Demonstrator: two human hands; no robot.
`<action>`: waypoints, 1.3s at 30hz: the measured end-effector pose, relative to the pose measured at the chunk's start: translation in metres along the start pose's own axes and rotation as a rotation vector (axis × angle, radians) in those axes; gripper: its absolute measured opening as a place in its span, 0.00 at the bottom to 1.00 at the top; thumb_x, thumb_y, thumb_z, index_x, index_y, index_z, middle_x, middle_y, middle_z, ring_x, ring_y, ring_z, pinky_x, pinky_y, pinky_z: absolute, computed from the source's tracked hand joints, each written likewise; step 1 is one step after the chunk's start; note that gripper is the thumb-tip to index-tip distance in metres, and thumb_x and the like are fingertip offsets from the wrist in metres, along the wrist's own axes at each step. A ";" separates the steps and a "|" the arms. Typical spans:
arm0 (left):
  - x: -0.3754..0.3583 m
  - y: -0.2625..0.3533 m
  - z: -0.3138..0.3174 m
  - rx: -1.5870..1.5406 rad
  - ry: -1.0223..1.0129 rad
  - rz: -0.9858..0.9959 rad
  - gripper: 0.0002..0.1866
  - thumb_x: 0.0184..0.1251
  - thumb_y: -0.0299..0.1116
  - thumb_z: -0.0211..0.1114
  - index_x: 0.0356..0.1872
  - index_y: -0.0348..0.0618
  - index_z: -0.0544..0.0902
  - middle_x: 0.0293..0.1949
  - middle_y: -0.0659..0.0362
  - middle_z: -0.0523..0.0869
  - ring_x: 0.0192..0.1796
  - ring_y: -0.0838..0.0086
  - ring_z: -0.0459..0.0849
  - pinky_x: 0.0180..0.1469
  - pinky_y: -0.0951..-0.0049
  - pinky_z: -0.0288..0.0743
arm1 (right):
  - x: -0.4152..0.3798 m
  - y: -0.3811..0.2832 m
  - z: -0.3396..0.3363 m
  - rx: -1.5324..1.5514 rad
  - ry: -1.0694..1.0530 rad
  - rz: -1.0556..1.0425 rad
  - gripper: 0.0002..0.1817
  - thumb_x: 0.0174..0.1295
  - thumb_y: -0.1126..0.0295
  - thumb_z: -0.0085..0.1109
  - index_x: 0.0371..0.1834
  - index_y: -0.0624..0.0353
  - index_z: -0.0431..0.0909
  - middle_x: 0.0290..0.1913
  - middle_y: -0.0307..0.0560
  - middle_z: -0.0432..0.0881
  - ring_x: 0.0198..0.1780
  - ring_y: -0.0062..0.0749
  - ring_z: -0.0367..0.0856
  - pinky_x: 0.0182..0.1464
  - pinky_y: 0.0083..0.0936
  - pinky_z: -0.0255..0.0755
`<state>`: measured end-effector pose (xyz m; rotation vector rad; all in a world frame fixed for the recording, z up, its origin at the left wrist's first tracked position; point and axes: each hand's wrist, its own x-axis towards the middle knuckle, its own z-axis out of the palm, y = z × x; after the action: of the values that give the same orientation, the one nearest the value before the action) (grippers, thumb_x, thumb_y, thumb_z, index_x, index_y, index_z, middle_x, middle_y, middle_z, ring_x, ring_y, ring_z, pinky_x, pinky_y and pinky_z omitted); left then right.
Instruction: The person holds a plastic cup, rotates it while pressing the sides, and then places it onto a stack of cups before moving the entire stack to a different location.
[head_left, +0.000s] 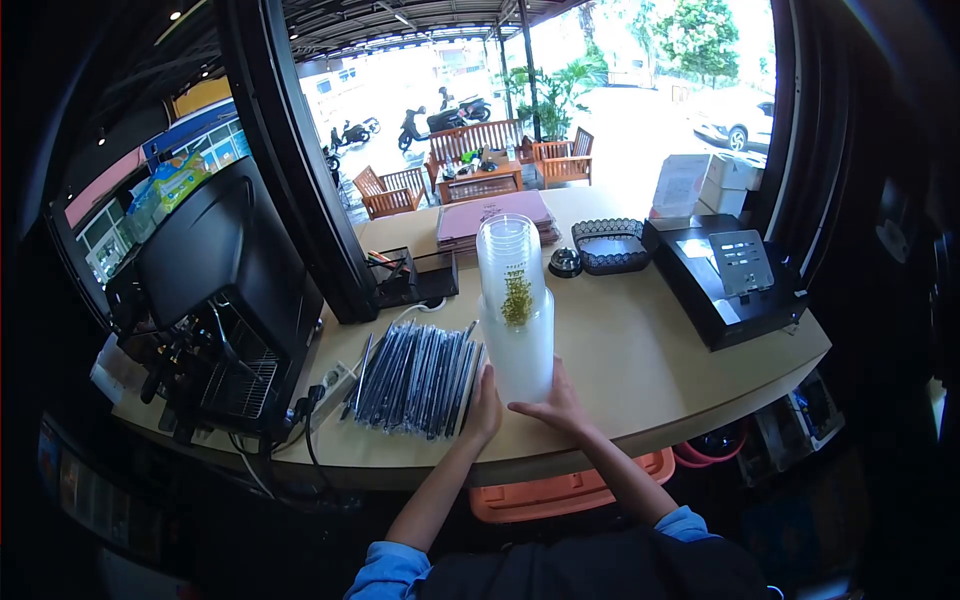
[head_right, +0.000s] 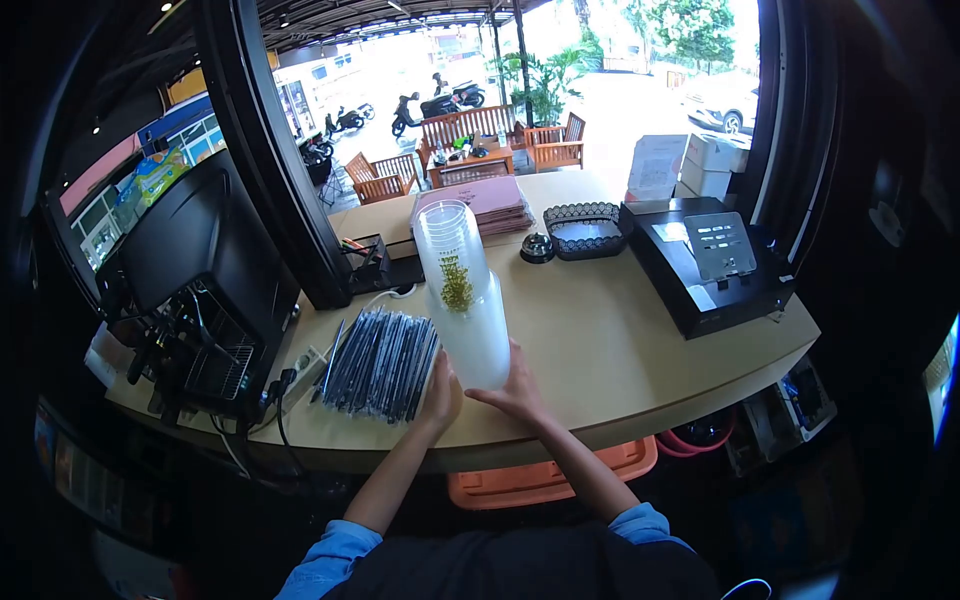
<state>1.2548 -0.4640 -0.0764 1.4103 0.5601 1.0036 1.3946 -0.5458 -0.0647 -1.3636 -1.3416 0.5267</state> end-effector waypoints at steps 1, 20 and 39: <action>-0.002 -0.001 0.003 -0.001 -0.004 0.004 0.35 0.77 0.56 0.36 0.68 0.31 0.57 0.65 0.47 0.66 0.70 0.65 0.62 0.71 0.68 0.52 | 0.000 0.000 0.001 0.014 0.001 -0.005 0.60 0.37 0.53 0.79 0.71 0.63 0.50 0.65 0.59 0.62 0.67 0.50 0.64 0.66 0.42 0.63; -0.030 0.017 0.046 -0.031 0.170 0.019 0.29 0.77 0.52 0.39 0.65 0.36 0.59 0.60 0.50 0.70 0.64 0.67 0.68 0.66 0.68 0.59 | -0.002 0.002 -0.003 0.042 0.097 -0.172 0.57 0.37 0.54 0.79 0.68 0.63 0.52 0.59 0.62 0.69 0.60 0.53 0.72 0.59 0.42 0.69; -0.187 0.112 -0.033 -0.127 0.269 -0.050 0.33 0.76 0.54 0.39 0.74 0.48 0.50 0.72 0.55 0.58 0.74 0.66 0.56 0.68 0.54 0.56 | -0.060 -0.118 0.053 0.131 -0.342 -0.269 0.58 0.34 0.58 0.79 0.69 0.63 0.53 0.59 0.64 0.70 0.60 0.51 0.73 0.60 0.40 0.69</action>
<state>1.1067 -0.6161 -0.0166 1.1518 0.7126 1.1766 1.2841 -0.6080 0.0014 -0.9937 -1.7058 0.6711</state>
